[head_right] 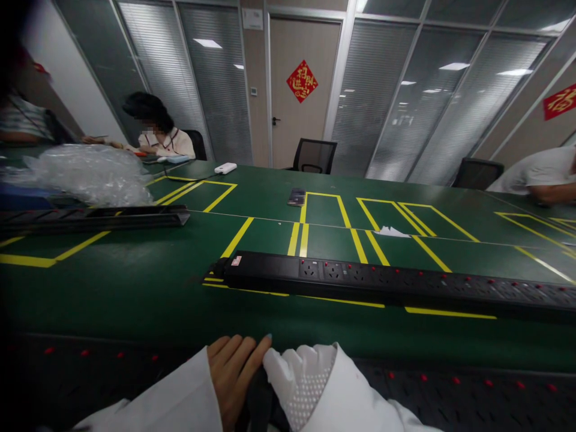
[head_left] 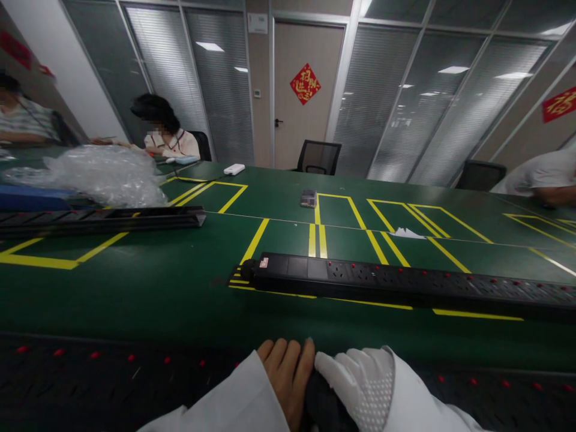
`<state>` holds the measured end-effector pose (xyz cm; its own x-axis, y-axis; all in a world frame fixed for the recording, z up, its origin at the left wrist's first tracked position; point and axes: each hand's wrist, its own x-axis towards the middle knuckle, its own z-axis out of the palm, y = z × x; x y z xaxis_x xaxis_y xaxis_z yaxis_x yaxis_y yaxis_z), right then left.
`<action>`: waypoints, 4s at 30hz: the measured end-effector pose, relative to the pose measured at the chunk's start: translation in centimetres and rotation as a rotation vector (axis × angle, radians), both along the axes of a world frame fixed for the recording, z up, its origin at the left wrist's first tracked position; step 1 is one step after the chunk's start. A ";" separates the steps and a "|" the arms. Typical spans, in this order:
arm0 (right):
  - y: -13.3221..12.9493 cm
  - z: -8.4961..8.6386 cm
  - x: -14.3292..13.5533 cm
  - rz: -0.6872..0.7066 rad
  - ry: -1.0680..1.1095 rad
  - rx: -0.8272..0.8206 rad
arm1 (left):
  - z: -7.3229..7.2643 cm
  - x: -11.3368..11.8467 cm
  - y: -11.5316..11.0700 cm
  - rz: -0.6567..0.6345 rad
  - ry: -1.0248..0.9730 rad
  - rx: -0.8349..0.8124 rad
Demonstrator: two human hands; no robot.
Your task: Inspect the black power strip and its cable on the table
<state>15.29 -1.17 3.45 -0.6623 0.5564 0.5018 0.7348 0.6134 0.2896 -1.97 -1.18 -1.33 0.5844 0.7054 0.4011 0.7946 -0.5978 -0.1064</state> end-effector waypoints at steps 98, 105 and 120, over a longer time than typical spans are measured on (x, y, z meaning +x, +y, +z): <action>-0.2 -2.0 -4.0 -0.094 -0.043 -0.248 | -0.9 -0.1 0.3 -0.029 -0.012 0.101; 0.7 -7.6 -9.8 -0.322 -0.066 -0.129 | -0.7 -0.2 0.3 -0.024 0.000 0.103; 0.2 -7.2 -10.6 -0.425 -0.029 -0.072 | -0.6 -0.2 0.2 -0.019 -0.009 0.067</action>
<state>4.66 -0.99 -3.72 -0.3798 0.8159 0.4359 0.9187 0.2774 0.2813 -2.15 -1.01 -1.96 0.5935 0.6657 0.4524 0.7844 -0.6043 -0.1397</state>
